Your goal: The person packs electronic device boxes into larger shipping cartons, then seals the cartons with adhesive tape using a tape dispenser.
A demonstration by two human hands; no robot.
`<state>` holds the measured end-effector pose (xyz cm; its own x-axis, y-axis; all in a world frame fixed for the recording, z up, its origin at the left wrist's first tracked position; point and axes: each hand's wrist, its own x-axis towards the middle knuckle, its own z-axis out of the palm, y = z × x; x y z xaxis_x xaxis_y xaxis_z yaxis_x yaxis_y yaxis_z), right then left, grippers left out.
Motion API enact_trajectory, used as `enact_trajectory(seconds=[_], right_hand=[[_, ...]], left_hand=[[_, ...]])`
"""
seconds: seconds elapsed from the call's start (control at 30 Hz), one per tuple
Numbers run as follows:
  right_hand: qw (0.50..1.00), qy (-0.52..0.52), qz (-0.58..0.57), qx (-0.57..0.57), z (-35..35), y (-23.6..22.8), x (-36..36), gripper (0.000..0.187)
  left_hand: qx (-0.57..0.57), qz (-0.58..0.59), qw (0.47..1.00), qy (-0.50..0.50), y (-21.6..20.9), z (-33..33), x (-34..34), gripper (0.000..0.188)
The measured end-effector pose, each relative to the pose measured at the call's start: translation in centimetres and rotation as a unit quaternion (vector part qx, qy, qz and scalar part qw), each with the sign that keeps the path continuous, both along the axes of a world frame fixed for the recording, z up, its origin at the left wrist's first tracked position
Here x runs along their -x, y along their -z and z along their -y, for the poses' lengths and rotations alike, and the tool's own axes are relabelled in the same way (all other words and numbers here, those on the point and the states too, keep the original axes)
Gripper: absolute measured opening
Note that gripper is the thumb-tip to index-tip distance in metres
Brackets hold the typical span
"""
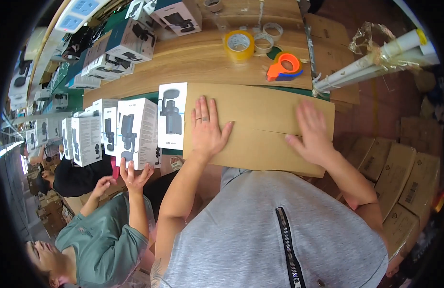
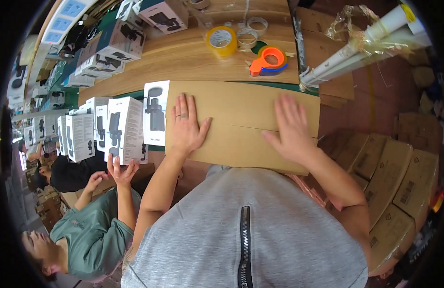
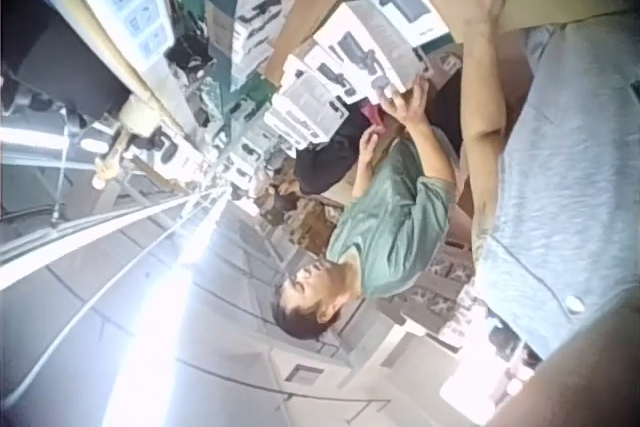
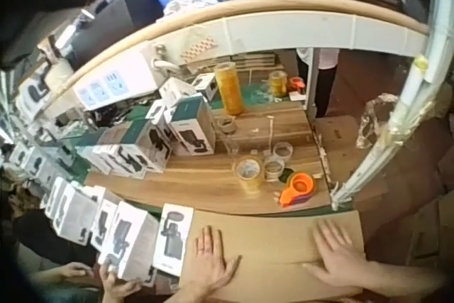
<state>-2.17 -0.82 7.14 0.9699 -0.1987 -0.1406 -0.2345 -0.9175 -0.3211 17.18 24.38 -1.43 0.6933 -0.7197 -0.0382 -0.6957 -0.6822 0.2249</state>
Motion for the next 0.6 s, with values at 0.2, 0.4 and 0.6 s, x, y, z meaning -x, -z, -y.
enact_trajectory(seconds=[0.2,0.4,0.6], right_hand=[[0.965,0.166,0.147,0.142,1.7,3.5,3.8,0.076],[0.989,0.122,0.021,0.076,3.0,5.5,2.6,0.063],[0.993,0.036,-0.054,0.099,9.6,8.8,-13.8,0.053]], left_hand=[[-0.025,0.013,1.000,0.013,-0.3,0.4,0.2,0.083],[0.003,-0.031,0.989,-0.144,0.8,1.3,-3.1,0.074],[0.050,0.050,0.965,-0.251,0.3,1.8,-1.9,0.088]])
